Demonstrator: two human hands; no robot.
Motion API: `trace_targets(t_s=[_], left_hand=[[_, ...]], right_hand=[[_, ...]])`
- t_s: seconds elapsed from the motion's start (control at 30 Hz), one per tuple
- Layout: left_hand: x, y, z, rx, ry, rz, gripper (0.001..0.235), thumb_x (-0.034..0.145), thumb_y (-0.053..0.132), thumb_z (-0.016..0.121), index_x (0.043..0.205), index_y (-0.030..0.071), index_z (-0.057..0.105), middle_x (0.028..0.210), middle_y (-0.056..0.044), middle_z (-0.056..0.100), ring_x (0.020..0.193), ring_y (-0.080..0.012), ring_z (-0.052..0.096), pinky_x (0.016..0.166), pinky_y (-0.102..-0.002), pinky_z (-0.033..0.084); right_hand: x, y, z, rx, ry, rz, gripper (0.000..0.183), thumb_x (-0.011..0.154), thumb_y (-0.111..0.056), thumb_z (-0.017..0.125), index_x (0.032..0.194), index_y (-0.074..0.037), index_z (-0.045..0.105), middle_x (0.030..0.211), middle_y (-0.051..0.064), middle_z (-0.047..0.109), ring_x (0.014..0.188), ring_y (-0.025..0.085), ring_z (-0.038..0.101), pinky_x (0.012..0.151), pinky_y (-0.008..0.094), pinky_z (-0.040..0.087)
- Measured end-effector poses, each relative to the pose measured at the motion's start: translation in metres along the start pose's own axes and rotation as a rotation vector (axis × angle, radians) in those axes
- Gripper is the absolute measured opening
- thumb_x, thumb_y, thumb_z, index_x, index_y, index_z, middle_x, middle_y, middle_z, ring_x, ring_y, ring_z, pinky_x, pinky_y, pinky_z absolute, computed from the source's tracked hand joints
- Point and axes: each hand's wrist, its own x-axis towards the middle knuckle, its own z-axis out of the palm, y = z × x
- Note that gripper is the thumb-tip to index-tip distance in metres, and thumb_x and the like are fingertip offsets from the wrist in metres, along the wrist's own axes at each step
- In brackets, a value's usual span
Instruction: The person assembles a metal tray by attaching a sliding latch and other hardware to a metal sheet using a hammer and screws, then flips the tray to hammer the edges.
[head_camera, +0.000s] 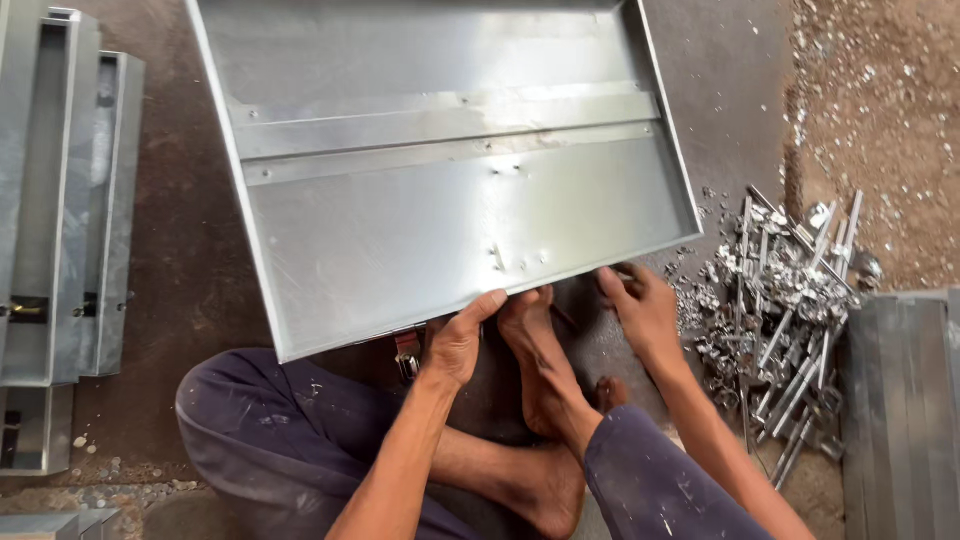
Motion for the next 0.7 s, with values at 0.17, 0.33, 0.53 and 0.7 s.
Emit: trace_targets(t_s=[0.17, 0.33, 0.53, 0.7], left_hand=[[0.001, -0.012, -0.001, -0.023, 0.098, 0.23, 0.048, 0.077, 0.005, 0.085, 0.121, 0.006, 0.064, 0.116, -0.006, 0.066, 0.112, -0.023, 0.062, 0.107, -0.038, 0.047], [0.014, -0.028, -0.032, -0.184, 0.033, -0.069, 0.044, 0.081, 0.008, 0.083, 0.121, 0.002, 0.066, 0.121, -0.007, 0.068, 0.119, -0.0209, 0.062, 0.111, -0.034, 0.044], [0.013, -0.024, -0.024, -0.171, 0.005, 0.054, 0.051, 0.075, 0.006, 0.084, 0.122, 0.007, 0.066, 0.122, -0.003, 0.066, 0.118, -0.0188, 0.061, 0.109, -0.035, 0.044], [0.018, -0.035, -0.033, -0.176, 0.015, -0.112, 0.038, 0.08, 0.011, 0.082, 0.115, 0.001, 0.071, 0.12, -0.007, 0.069, 0.118, -0.0198, 0.062, 0.111, -0.034, 0.043]], right_hand=[[-0.062, 0.054, -0.032, -0.863, 0.239, -0.448, 0.057, 0.076, -0.045, 0.077, 0.112, -0.002, 0.065, 0.095, 0.02, 0.068, 0.085, 0.035, 0.066, 0.073, 0.046, 0.054], [-0.079, 0.071, -0.051, -0.725, 0.103, -0.178, 0.039, 0.099, -0.036, 0.063, 0.124, -0.006, 0.062, 0.097, 0.014, 0.069, 0.078, 0.027, 0.063, 0.071, 0.04, 0.051], [-0.138, 0.008, -0.091, 0.056, -0.197, 0.15, 0.042, 0.095, -0.027, 0.061, 0.131, -0.007, 0.059, 0.074, 0.01, 0.065, 0.061, 0.017, 0.055, 0.052, 0.035, 0.042], [-0.116, -0.025, -0.032, -0.002, -0.324, -0.078, 0.032, 0.099, -0.031, 0.055, 0.114, -0.004, 0.064, 0.063, 0.004, 0.059, 0.052, 0.012, 0.052, 0.045, 0.034, 0.042]])
